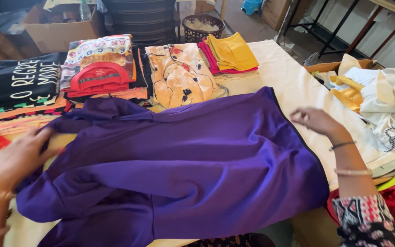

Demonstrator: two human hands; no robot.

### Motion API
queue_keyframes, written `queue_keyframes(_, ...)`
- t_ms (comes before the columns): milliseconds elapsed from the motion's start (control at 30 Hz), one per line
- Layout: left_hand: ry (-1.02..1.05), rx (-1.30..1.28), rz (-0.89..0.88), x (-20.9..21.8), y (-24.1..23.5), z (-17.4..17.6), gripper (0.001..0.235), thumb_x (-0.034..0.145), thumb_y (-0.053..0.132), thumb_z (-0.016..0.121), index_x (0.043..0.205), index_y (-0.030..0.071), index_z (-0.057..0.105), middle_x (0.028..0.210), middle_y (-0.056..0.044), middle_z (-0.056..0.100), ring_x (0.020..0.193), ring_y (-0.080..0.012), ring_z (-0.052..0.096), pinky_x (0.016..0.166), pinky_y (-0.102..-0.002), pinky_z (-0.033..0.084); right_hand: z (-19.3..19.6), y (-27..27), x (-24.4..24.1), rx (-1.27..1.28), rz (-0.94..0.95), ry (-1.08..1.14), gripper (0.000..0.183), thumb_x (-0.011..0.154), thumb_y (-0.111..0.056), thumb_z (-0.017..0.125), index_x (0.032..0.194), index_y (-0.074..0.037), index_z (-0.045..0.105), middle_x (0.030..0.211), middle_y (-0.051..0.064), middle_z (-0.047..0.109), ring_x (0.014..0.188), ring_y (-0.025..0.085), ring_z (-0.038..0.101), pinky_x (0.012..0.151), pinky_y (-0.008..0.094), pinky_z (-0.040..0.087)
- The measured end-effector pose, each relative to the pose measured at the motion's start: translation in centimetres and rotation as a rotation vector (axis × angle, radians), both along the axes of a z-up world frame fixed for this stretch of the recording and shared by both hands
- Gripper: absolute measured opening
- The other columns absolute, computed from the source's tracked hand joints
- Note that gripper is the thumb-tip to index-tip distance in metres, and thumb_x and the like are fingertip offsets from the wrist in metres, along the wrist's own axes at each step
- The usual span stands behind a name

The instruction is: The person folds a purple long-sleeved shirt on a table, smoothing the fabric and aligning the sleeves before folding it into a compact rectangle. They then place the folded shirt on a stack of other clothes and proceed to pick up a maroon long-sleeved shirt to begin folding it in the same manner.

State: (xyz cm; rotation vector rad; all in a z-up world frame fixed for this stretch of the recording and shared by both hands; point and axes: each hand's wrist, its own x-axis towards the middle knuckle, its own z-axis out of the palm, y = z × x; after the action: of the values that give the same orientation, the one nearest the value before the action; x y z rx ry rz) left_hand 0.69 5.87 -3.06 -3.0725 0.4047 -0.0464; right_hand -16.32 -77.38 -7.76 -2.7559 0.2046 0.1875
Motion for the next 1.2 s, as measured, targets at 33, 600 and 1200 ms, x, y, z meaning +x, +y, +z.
queue_keyframes(33,-0.078,-0.041,-0.092,0.4,-1.6,1.0,0.065,0.083,0.057,0.067,0.138,0.023,0.057,0.138,-0.010,0.059,0.120,-0.0372,0.064,0.092,-0.049,0.056,1.3,1.0,1.5,0.057,-0.130,-0.067,0.042,0.088,-0.037,0.077,0.127,-0.021,0.072,0.099,0.009,0.072,0.085,0.025,0.068,0.076,0.035,0.057)
queue_keyframes(600,-0.210,-0.106,-0.144,9.1,-17.3,-1.4,0.013,0.101,0.020,0.065,0.110,0.011,0.065,0.080,-0.022,0.069,0.083,-0.0441,0.072,0.071,-0.054,0.058,-4.8,-0.3,20.2,-0.163,-0.057,-0.348,0.050,0.078,-0.004,0.079,0.125,-0.022,0.076,0.110,0.014,0.072,0.095,0.029,0.071,0.080,0.038,0.058)
queue_keyframes(1200,-0.612,-0.619,-0.439,3.4,-16.1,1.4,0.018,0.106,0.008,0.057,0.123,0.004,0.058,0.112,-0.019,0.058,0.108,-0.0414,0.058,0.096,-0.050,0.045,-4.8,-2.5,17.6,0.078,-0.209,-0.642,0.016,0.088,-0.017,0.075,0.101,-0.008,0.074,0.096,0.017,0.062,0.093,0.033,0.064,0.084,0.042,0.053)
